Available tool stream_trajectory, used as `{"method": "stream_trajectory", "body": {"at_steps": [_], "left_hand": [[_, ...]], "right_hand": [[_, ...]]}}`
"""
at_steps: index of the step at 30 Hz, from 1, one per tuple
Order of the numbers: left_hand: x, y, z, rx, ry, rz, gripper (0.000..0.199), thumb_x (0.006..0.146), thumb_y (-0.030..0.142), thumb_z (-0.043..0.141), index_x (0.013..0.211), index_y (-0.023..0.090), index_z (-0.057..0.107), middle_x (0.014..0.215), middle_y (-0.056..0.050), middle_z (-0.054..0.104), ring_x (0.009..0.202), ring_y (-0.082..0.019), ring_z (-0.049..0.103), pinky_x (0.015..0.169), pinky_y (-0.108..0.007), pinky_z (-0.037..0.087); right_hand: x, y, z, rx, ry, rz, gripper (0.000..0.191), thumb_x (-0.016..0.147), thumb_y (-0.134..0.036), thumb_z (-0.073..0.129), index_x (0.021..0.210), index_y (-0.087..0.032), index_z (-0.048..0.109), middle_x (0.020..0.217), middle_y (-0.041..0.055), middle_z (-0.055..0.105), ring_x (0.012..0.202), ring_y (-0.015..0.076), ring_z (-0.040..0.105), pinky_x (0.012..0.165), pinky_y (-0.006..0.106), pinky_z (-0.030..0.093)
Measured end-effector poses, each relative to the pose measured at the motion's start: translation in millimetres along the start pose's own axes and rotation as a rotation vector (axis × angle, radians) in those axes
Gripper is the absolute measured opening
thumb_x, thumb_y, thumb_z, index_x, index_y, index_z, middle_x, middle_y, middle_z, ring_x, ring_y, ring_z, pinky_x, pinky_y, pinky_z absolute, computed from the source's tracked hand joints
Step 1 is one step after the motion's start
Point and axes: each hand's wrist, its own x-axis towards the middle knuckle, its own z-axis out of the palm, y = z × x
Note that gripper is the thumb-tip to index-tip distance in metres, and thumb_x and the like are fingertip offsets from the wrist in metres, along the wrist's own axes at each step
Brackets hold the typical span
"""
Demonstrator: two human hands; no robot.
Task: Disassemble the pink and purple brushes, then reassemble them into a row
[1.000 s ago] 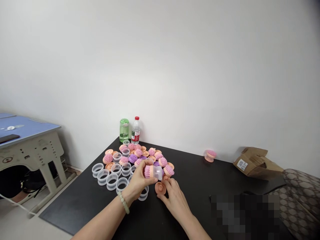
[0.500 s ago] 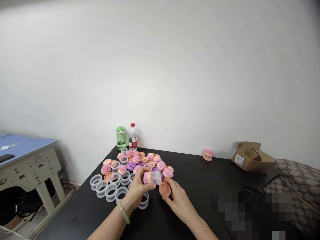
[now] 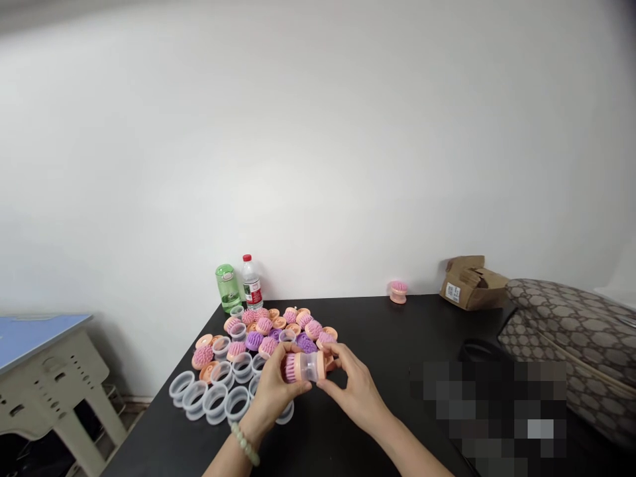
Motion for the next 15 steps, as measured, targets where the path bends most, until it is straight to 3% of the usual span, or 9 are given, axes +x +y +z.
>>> {"method": "stream_trajectory", "body": {"at_steps": [6,15], "left_hand": [[-1.3,1.4,0.6,-0.052,0.001,0.025,0.056,0.062,0.033,0.087,0.105,0.021,0.055,0.094,0.000,0.056,0.078,-0.015,0.051,0.068,-0.024,0.041],[-1.2,7.5,-1.2,-0.077,-0.022,0.011,0.056,0.060,0.033,0.089,0.104,0.020,0.058,0.088,0.001,0.058,0.076,-0.015,0.050,0.067,-0.024,0.040]], "right_hand": [[1.9,0.0,0.8,0.176,-0.017,-0.007,0.042,0.077,-0.012,0.066,0.115,-0.025,0.059,0.116,0.0049,0.059,0.094,0.0196,0.067,0.086,0.034,0.058],[2.2,-0.6,-3.2,0.149,-0.014,-0.076,0.046,0.078,-0.012,0.071,0.120,-0.027,0.065,0.123,0.0063,0.064,0.109,0.0231,0.066,0.091,0.034,0.059]]}}
